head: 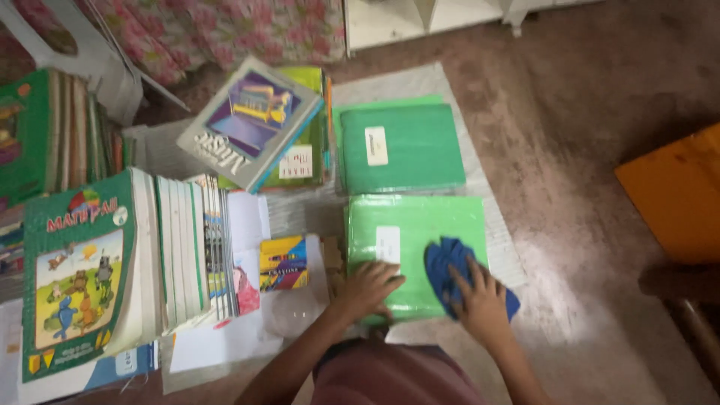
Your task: Wiping the covers of green folders with a blue cloth.
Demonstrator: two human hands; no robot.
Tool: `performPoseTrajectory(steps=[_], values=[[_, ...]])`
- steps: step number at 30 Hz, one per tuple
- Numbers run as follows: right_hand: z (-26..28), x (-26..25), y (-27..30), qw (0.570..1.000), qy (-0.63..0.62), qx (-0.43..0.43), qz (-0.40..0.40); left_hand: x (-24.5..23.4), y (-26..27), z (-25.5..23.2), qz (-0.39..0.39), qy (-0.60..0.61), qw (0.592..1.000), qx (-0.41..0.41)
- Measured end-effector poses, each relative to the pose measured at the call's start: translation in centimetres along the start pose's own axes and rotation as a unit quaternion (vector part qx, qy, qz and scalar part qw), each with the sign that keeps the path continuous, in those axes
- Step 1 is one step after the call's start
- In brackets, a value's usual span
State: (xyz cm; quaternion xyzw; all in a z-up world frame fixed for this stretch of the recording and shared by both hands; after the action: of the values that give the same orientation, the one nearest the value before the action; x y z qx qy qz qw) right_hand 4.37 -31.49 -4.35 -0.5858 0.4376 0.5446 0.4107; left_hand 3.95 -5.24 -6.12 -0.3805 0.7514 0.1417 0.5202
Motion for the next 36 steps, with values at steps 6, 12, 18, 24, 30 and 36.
performPoseTrajectory(steps=[6, 12, 18, 24, 30, 36], values=[[3.0, -1.6, 2.1, 0.992, 0.022, -0.095, -0.076, 2.8, 0.1, 0.6, 0.083, -0.018, 0.996, 0.014], [5.3, -5.5, 0.2, 0.988, 0.052, -0.096, -0.107, 1.5, -1.0, -0.2, 0.041, -0.049, 0.99, 0.122], [5.1, -6.4, -1.4, 0.98, 0.027, -0.151, -0.125, -1.2, -0.5, -0.3, 0.051, 0.057, 0.996, 0.055], [0.8, -8.8, -3.2, 0.983, -0.018, -0.141, -0.119, -11.9, 0.5, 1.9, 0.146, 0.318, 0.925, -0.148], [-2.2, -26.8, -5.1, 0.962, -0.116, -0.219, -0.118, -16.7, 0.5, 0.8, -0.049, 0.31, 0.946, -0.083], [-5.7, -27.1, -9.3, 0.948, -0.21, -0.122, -0.207, -10.1, 3.2, -1.8, -0.008, 0.497, 0.779, -0.383]])
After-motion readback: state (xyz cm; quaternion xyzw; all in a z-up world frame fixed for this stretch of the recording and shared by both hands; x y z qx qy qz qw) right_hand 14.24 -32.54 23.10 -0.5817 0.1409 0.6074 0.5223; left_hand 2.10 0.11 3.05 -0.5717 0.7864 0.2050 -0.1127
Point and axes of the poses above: each hand's wrist, its own y-axis away from the middle knuckle, its own x-axis out of the palm, z = x × y, the point moved 4 cm from there along -y, towards the middle knuckle, and after that the axes turned 7 degrees about y, right-handed, at the moved point
